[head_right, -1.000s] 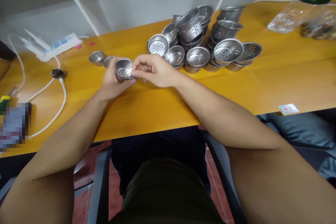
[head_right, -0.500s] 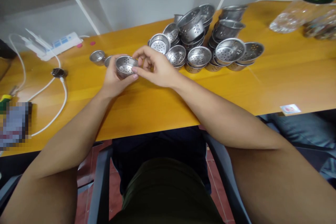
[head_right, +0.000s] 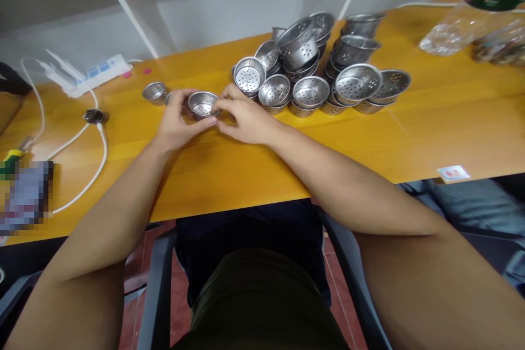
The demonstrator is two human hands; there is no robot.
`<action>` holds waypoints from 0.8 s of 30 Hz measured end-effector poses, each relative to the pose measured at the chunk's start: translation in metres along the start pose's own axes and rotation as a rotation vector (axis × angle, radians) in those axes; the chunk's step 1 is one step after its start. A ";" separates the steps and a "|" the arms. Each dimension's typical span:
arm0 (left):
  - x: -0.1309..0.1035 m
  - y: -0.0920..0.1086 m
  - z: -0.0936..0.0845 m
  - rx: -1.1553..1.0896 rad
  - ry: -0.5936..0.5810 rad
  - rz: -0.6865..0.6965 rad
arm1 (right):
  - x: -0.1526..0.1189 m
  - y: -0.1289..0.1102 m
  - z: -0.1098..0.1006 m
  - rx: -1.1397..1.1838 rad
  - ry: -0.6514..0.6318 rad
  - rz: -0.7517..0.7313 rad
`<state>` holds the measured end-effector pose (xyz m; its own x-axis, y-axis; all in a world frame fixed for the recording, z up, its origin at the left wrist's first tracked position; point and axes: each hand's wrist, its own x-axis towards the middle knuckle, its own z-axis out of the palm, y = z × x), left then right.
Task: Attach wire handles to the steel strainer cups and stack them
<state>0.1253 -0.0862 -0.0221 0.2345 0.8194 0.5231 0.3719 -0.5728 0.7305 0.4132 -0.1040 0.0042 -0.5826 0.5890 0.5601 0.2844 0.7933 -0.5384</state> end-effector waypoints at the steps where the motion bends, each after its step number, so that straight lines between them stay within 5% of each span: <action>1: 0.000 0.001 -0.003 0.036 -0.015 -0.032 | 0.000 -0.001 -0.002 -0.037 -0.016 0.030; 7: -0.005 0.016 -0.016 0.202 -0.238 -0.184 | -0.002 -0.009 -0.006 -0.157 -0.182 0.184; 14: 0.004 0.051 -0.030 0.289 -0.087 -0.017 | 0.005 -0.027 -0.012 -0.083 -0.132 0.233; 20: 0.000 0.071 -0.027 0.100 -0.517 -0.076 | 0.006 -0.026 -0.005 -0.036 -0.268 0.149; 24: 0.001 0.065 -0.020 0.162 -0.380 -0.135 | 0.004 -0.017 -0.002 -0.068 -0.197 0.120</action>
<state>0.1317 -0.1236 0.0346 0.4770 0.8542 0.2068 0.5512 -0.4741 0.6866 0.4077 -0.1155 0.0168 -0.6770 0.6432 0.3578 0.4073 0.7323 -0.5458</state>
